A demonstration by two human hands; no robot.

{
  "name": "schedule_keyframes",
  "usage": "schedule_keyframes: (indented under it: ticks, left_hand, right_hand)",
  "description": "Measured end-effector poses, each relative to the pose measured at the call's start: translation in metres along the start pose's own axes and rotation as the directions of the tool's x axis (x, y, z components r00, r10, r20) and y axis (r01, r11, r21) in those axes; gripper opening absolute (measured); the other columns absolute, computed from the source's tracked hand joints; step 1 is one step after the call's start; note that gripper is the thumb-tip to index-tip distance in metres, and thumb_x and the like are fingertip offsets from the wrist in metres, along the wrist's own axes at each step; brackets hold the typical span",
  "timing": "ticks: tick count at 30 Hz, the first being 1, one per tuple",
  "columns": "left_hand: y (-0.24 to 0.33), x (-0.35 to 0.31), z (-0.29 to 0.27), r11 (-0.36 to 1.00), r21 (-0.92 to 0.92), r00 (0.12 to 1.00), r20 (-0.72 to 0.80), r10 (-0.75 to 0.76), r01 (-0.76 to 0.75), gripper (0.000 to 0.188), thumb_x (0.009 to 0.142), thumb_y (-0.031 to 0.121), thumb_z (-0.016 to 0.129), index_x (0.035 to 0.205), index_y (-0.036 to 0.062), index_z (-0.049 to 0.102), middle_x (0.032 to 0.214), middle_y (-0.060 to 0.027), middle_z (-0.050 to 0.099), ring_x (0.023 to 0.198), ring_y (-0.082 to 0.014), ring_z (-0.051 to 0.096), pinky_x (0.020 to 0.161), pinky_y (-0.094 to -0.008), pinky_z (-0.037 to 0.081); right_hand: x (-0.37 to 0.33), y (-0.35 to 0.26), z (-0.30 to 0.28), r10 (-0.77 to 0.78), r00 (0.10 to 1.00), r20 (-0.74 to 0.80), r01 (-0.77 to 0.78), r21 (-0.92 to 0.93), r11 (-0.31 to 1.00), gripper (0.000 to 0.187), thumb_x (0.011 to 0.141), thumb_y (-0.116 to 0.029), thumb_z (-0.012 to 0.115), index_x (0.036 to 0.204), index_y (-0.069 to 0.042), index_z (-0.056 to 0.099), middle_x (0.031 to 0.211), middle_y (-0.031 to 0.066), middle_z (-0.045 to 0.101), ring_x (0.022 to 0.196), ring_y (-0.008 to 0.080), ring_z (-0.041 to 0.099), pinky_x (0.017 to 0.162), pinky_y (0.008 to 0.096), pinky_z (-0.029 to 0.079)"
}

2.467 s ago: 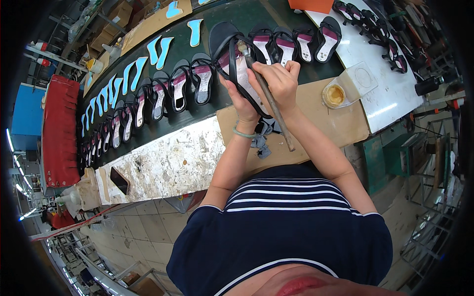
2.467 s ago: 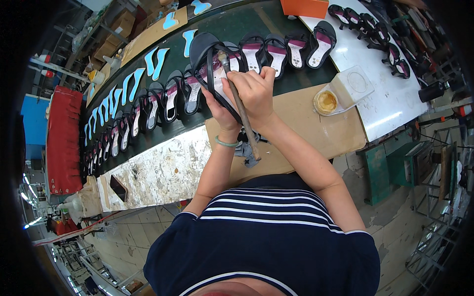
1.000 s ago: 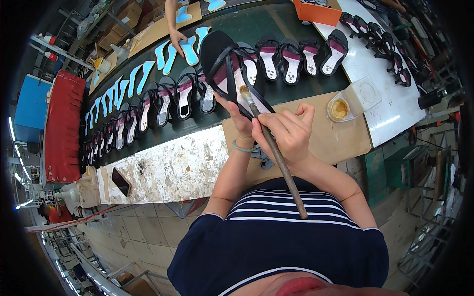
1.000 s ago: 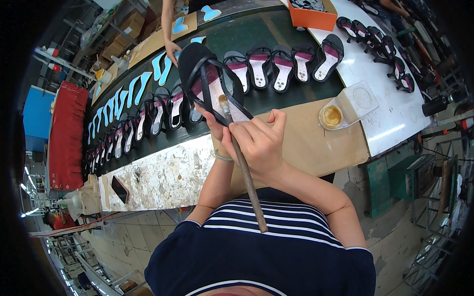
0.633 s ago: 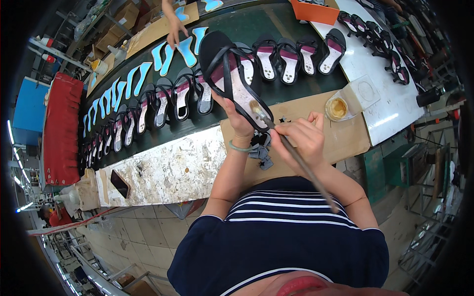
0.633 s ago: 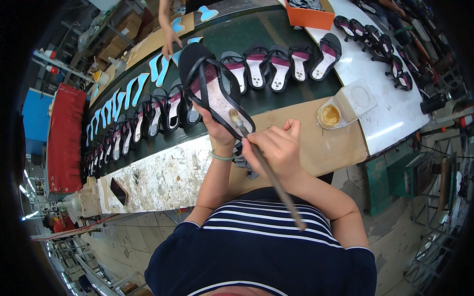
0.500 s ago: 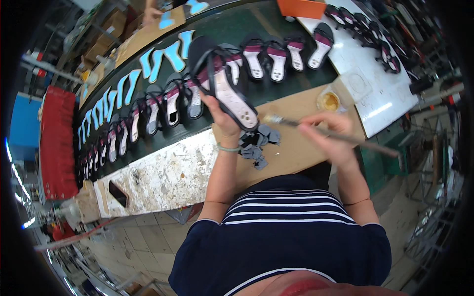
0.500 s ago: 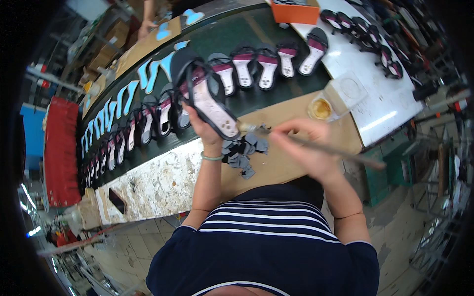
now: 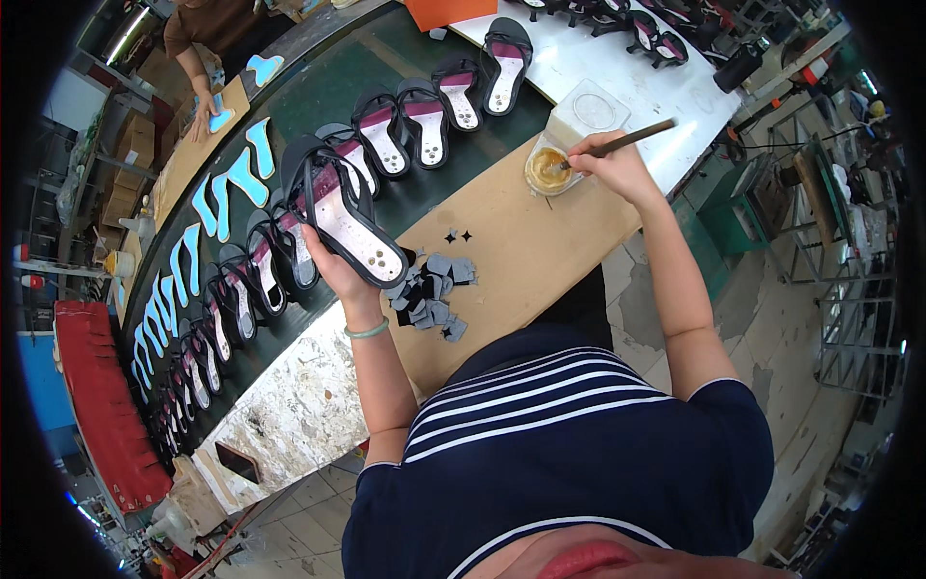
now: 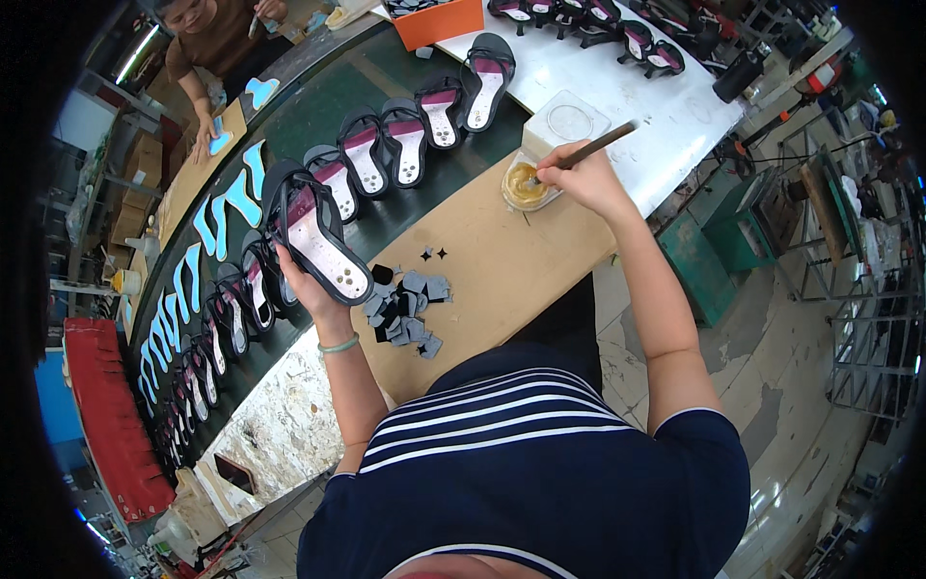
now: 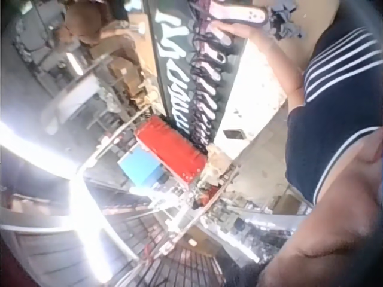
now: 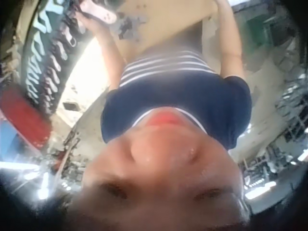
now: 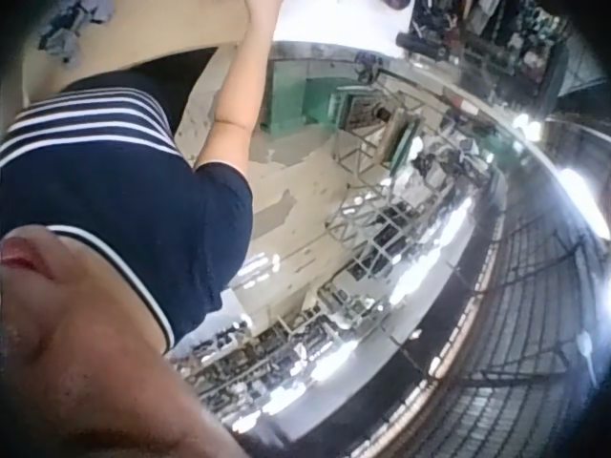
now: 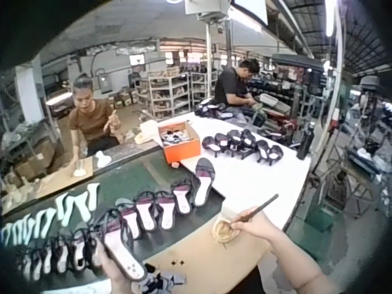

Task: The recorder uses a brush to apply glue to the footbeds of several sandals.

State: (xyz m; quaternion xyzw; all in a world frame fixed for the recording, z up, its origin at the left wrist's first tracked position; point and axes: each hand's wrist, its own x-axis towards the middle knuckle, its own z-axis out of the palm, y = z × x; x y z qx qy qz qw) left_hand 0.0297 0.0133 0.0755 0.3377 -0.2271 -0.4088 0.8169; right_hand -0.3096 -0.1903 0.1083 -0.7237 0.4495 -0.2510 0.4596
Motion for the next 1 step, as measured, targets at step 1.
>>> schedule_keyframes:
  ticks: [1]
  left_hand:
    - [0.0040, -0.0024, -0.0028, 1.000, 0.015, 0.998, 0.066, -0.015, 0.014, 0.057, 0.101, 0.052, 0.033, 0.131, 0.0069, 0.051, 0.114, -0.0103, 0.065, 0.091, -0.0198, 0.067, 0.076, -0.0329, 0.056]
  right_hand:
    - [-0.0003, -0.0019, -0.0085, 0.069, 0.997, 0.024, -0.072, 0.151, 0.986, 0.012, 0.079, -0.011, 0.069, 0.088, -0.005, 0.075, 0.077, 0.0073, 0.071, 0.073, 0.0149, 0.067, 0.069, 0.0287, 0.054]
